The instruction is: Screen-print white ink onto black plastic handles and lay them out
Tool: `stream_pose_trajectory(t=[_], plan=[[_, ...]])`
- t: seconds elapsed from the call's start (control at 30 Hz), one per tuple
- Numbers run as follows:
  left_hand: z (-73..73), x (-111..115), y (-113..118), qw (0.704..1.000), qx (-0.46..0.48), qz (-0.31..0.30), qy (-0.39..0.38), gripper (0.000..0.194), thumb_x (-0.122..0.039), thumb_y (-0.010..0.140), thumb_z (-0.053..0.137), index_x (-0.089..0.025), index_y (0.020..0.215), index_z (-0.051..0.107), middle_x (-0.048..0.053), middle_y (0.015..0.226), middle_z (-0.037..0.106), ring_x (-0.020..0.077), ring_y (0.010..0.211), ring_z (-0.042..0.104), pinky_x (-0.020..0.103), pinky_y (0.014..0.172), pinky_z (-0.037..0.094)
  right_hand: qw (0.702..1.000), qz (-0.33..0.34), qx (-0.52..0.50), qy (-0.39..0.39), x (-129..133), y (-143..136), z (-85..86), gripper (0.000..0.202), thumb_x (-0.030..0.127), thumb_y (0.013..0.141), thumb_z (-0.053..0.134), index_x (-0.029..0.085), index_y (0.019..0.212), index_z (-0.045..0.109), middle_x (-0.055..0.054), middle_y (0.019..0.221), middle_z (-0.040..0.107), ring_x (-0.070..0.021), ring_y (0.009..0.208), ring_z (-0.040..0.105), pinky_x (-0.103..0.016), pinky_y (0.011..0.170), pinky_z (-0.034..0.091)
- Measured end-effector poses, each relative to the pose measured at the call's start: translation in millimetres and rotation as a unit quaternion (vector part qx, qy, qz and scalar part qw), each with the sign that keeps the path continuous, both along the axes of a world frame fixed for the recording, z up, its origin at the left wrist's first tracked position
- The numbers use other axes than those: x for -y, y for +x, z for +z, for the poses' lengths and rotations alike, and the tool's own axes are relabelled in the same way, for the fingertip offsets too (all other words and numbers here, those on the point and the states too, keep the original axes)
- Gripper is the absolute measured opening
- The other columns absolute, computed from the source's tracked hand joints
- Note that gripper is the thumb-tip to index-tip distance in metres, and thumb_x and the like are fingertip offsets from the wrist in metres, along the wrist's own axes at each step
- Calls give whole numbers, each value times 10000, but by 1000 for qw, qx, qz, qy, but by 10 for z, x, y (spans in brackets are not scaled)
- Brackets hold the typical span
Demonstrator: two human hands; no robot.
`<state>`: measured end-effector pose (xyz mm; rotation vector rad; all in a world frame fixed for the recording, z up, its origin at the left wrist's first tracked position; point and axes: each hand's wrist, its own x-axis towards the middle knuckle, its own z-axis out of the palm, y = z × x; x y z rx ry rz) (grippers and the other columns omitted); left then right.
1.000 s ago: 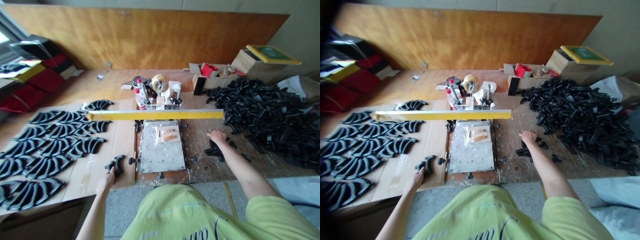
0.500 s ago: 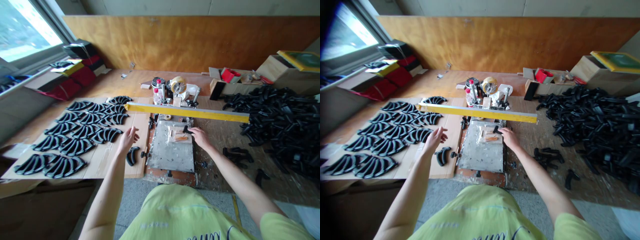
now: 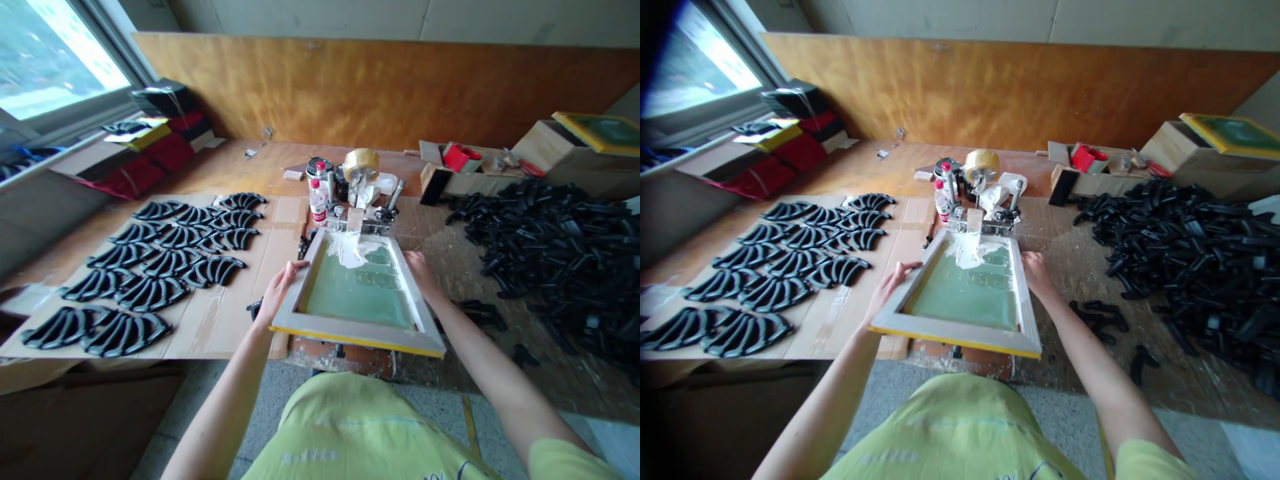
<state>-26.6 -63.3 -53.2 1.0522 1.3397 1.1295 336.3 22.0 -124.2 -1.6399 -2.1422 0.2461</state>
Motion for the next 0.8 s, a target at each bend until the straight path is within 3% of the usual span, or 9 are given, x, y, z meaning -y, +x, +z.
stream_pose_trajectory(t=[0.1,0.2,0.3,0.4,0.5,0.63,0.73,0.8], plan=[[-438,194,0,997,-13,-4,-75,689,-597,766,613,-181,1314,571,45,900,695,150,692,606,232,613,457,997,-35,-29,65,-314,-96,256,364,224,883,498,149,1221,609,-156,1203,593,-290,1120,548,-478,996,428],[-795,230,39,993,-49,12,-103,782,-549,752,637,-199,1425,445,23,822,680,140,628,590,235,578,451,993,56,-6,106,-617,-620,448,572,221,797,660,150,1340,497,-160,1354,472,-304,1247,443,-459,1056,376],[-975,199,38,991,-87,4,-105,741,-537,777,605,-214,1425,445,21,830,676,146,656,604,236,590,456,991,108,73,41,-742,-1103,477,403,163,793,661,145,1188,585,-147,1149,598,-281,1098,529,-397,946,432],[-1017,187,15,989,-104,-6,-107,700,-545,792,586,-212,1399,480,26,843,683,153,686,619,243,620,469,982,135,130,-10,-603,-1218,382,125,133,847,565,139,947,640,-112,903,658,-231,906,579,-319,809,439],[-1000,207,21,990,-93,4,-108,672,-536,787,595,-192,1360,523,33,848,694,159,706,631,252,645,483,963,226,146,10,-329,-1051,320,123,85,837,517,133,848,630,-105,851,653,-218,863,570,-298,760,412],[-938,237,60,990,-75,37,-110,631,-507,749,643,-189,1291,584,35,845,704,170,727,640,255,648,494,930,349,115,-4,-166,-858,393,118,75,813,532,153,794,619,-66,804,631,-189,810,550,-272,720,385],[-899,240,67,990,-78,46,-107,601,-497,739,652,-186,1251,610,31,823,698,170,718,637,251,631,492,944,318,85,-13,-183,-883,405,102,115,826,549,166,767,614,-48,779,614,-179,769,533,-271,707,385],[-888,234,59,990,-78,44,-107,595,-494,737,655,-186,1244,612,30,809,695,166,696,632,247,615,485,957,281,71,16,-140,-911,341,150,79,831,506,160,809,630,-73,833,620,-205,851,535,-296,756,402]])
